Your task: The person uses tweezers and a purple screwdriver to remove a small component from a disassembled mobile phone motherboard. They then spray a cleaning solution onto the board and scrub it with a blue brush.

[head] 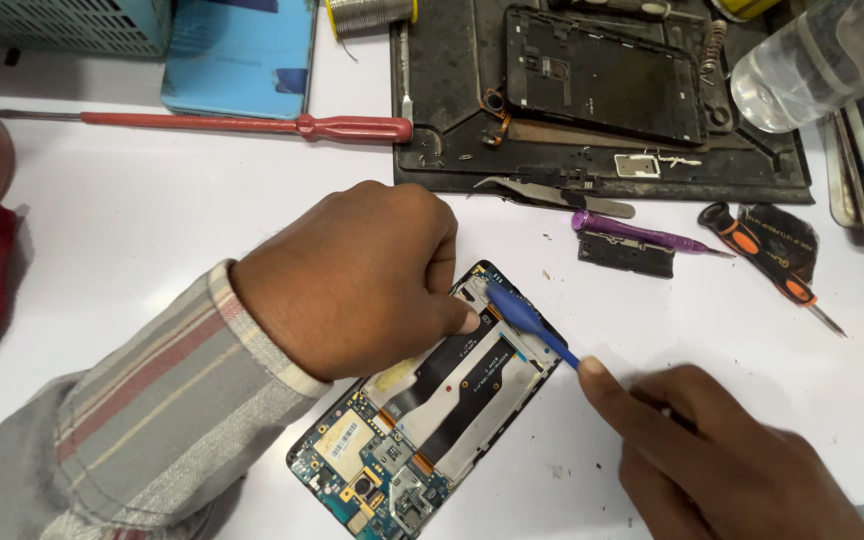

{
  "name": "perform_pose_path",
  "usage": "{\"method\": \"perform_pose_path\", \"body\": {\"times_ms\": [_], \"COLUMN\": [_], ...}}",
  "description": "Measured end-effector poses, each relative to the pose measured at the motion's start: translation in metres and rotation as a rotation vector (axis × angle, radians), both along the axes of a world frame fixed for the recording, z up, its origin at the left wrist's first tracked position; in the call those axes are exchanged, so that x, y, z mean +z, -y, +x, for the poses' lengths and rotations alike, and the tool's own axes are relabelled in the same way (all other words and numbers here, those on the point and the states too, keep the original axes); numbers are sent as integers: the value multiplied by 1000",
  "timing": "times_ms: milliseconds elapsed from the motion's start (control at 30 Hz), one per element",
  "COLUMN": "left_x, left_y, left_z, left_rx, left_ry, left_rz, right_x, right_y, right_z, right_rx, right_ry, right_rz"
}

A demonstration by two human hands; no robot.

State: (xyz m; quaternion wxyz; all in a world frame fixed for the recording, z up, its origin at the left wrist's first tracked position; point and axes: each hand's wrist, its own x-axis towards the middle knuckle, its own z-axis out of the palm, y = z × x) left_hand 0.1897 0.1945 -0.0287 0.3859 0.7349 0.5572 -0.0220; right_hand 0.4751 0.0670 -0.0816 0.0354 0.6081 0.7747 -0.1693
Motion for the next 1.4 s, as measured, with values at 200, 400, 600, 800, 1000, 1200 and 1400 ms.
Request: {"method": "perform_pose_path", "body": {"times_ms": [200,400,600,800,1000,1200,1400], "left_x": [1,-2,-8,-5,-3,-6,-6], "left_y": [0,3,0,3,1,1,0], "left_z": [1,-2,-5,-3,-1,0,1], "left_rx": [5,40,14,24,15,33,26], "left_ry": [-35,14,11,30,10,-19,-28], "left_rz": [-16,16,17,38,-18,-5,-3], "right_x": [8,10,3,7,10,4,-9], "right_y": [-28,-20,3,-18,-32,-11,18], "right_z": [-29,-20,3,-14,-28,-1,15], "right_rx": [69,78,-97,23,27,-2,-167], "right_ry": [-199,-164,52,-146,-156,-108,34], "right_rz": [78,101,10,68,45,18,49]}}
